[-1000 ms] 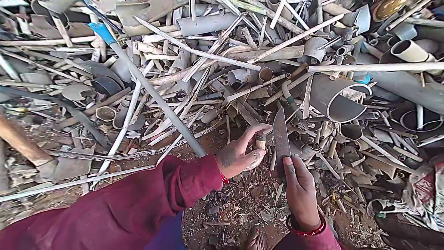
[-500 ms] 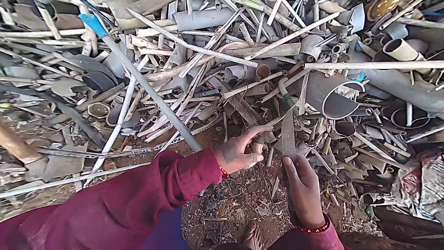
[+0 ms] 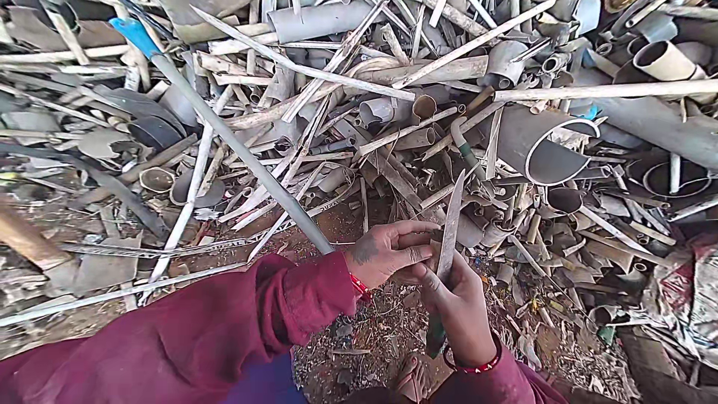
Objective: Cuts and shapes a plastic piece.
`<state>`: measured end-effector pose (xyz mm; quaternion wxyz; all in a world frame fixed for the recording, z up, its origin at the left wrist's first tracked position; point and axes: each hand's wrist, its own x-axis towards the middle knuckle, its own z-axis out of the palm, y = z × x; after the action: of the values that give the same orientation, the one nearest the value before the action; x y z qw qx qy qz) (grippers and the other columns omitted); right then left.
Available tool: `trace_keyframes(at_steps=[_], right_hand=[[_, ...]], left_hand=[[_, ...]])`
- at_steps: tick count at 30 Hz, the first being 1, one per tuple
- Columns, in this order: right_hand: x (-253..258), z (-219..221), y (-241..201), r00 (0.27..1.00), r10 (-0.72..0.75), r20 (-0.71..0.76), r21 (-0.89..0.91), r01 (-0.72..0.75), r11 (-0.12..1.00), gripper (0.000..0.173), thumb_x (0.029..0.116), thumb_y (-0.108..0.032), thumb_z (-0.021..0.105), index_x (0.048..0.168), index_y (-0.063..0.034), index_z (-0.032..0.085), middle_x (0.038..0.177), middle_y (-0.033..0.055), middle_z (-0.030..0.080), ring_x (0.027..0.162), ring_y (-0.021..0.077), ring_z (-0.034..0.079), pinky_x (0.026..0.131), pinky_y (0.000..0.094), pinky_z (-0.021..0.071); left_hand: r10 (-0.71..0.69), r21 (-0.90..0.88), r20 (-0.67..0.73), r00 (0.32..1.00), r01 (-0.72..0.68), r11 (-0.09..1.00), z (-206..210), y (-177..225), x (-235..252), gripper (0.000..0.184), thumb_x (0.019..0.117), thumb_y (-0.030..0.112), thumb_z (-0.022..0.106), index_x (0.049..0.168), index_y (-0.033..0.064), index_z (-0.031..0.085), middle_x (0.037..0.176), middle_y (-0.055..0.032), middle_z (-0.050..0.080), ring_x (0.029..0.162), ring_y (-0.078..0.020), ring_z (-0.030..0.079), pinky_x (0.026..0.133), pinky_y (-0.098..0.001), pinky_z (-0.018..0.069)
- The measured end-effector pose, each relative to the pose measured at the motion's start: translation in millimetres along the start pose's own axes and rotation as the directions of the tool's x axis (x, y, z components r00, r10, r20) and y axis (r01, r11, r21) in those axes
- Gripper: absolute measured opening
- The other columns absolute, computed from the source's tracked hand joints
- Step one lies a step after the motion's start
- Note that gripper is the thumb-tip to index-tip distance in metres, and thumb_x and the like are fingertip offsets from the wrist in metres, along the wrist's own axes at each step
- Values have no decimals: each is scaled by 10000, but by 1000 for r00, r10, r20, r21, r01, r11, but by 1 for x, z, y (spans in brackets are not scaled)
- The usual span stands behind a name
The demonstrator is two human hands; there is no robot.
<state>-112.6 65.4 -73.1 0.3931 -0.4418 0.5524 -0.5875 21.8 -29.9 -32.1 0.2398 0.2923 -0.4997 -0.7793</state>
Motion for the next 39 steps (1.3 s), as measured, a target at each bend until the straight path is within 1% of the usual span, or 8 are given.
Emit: trace_keyframes(at_steps=[7,12,17,21,25,32,36,39], right_hand=[[0,-3,-10,991,41,129,86,-53,995,667,922,-396,727,1318,39,413,917,-40,633,678,3,602,602,175,537],[4,-8,-18,991,124,-57,211,-110,971,197,1060,-115,316,1122,-28,482,746,-16,577,573,55,580,546,188,531],[6,-9,-9,998,36,-58,167,-25,986,184,1061,-68,323,1106,-33,498,751,-24,634,614,43,621,575,178,543],[-2,-5,-9,991,-124,48,114,118,987,160,1091,-152,391,1118,-49,510,774,-75,610,648,9,598,599,164,528],[-6,-4,-12,972,-217,88,4,218,976,251,1069,-276,529,1127,-31,527,793,-100,599,644,-32,572,588,149,515],[-7,-3,-11,985,-147,87,26,145,989,182,1083,-198,472,1124,-31,533,782,-93,598,637,-21,582,581,154,524],[-7,-5,-10,987,-117,109,119,104,988,279,1012,-277,638,1121,-37,545,770,-91,596,592,-29,548,526,145,488],[-10,-4,-13,986,-62,155,233,25,972,352,941,-278,740,1154,-39,596,756,-101,628,547,-47,546,459,129,469]], left_hand=[[8,16,87,996,-9,1000,-12,-1,5,358,995,-53,528,1348,6,516,1102,-5,682,900,6,650,807,-154,531],[-68,-209,-8,998,65,976,-14,-2,6,338,1102,70,298,1269,12,587,1031,-91,705,662,-59,627,653,-190,537],[-74,-139,-1,997,73,988,-8,3,-1,375,1120,147,274,1073,28,626,605,30,591,381,58,370,372,-95,295],[62,19,36,997,-63,998,-9,2,-5,426,1106,136,316,798,90,607,522,89,532,385,64,439,379,-86,371],[171,168,8,985,-170,971,-7,-5,-7,379,1100,145,375,809,112,615,579,102,575,423,65,477,398,-91,397],[420,474,3,908,-371,798,-9,-14,-6,349,1086,188,407,830,104,628,601,127,556,471,90,496,447,-85,430],[630,688,75,773,-497,529,-15,-14,-4,302,1105,243,369,1174,67,603,631,72,483,486,40,472,468,-128,442],[739,786,205,642,-558,266,-17,-12,-3,317,1111,236,362,1226,24,568,657,-1,522,509,-38,486,482,-193,447]])
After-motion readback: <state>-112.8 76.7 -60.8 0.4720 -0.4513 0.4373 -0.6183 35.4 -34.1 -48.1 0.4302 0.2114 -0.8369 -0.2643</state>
